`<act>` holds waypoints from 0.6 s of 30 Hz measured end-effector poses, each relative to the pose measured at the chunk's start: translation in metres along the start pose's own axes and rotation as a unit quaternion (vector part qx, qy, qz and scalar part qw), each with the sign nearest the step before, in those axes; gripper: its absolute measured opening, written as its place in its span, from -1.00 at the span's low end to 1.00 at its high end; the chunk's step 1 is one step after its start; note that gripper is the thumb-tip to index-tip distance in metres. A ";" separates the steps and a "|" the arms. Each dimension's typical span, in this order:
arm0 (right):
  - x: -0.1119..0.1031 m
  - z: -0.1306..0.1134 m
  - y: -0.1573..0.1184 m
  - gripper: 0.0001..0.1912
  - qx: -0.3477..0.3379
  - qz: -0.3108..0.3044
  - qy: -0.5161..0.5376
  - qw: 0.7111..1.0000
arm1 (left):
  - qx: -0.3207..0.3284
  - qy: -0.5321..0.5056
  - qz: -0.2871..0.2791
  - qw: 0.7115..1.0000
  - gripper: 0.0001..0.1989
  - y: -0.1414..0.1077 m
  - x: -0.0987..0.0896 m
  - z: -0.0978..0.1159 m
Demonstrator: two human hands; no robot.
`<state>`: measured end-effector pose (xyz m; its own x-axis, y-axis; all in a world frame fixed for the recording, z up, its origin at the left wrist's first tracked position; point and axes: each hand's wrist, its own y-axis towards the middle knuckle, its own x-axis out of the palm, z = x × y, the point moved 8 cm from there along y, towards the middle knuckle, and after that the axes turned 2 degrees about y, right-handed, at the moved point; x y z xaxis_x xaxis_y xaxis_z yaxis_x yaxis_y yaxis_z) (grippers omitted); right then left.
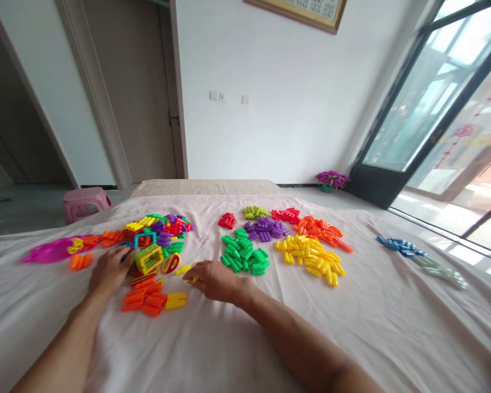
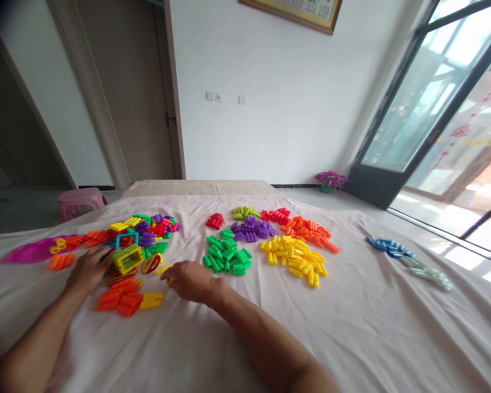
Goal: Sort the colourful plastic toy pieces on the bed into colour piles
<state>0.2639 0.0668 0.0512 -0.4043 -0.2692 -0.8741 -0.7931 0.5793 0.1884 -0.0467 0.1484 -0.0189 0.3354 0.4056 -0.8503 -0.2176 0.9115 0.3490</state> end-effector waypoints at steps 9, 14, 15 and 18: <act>-0.136 0.092 -0.061 -0.66 0.246 0.107 -0.131 0.954 | 0.016 0.006 -0.001 1.000 -0.40 0.003 0.004 -0.003; -0.167 0.148 -0.124 -0.73 0.378 0.062 -0.161 0.910 | 0.008 0.004 0.005 1.000 -0.42 0.004 0.007 -0.010; -0.171 0.156 -0.135 -0.74 0.400 0.057 -0.162 0.900 | 0.009 0.006 0.007 1.000 -0.44 0.004 0.008 -0.010; -0.188 0.164 -0.160 -0.74 0.452 0.090 -0.179 0.869 | 0.018 0.011 0.009 1.000 -0.46 0.004 0.008 -0.009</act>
<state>0.5412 0.1507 0.1119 -0.1889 0.0517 -0.9806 0.0171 0.9986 0.0494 -0.0530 0.1550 -0.0278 0.3117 0.4210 -0.8518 -0.1910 0.9059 0.3779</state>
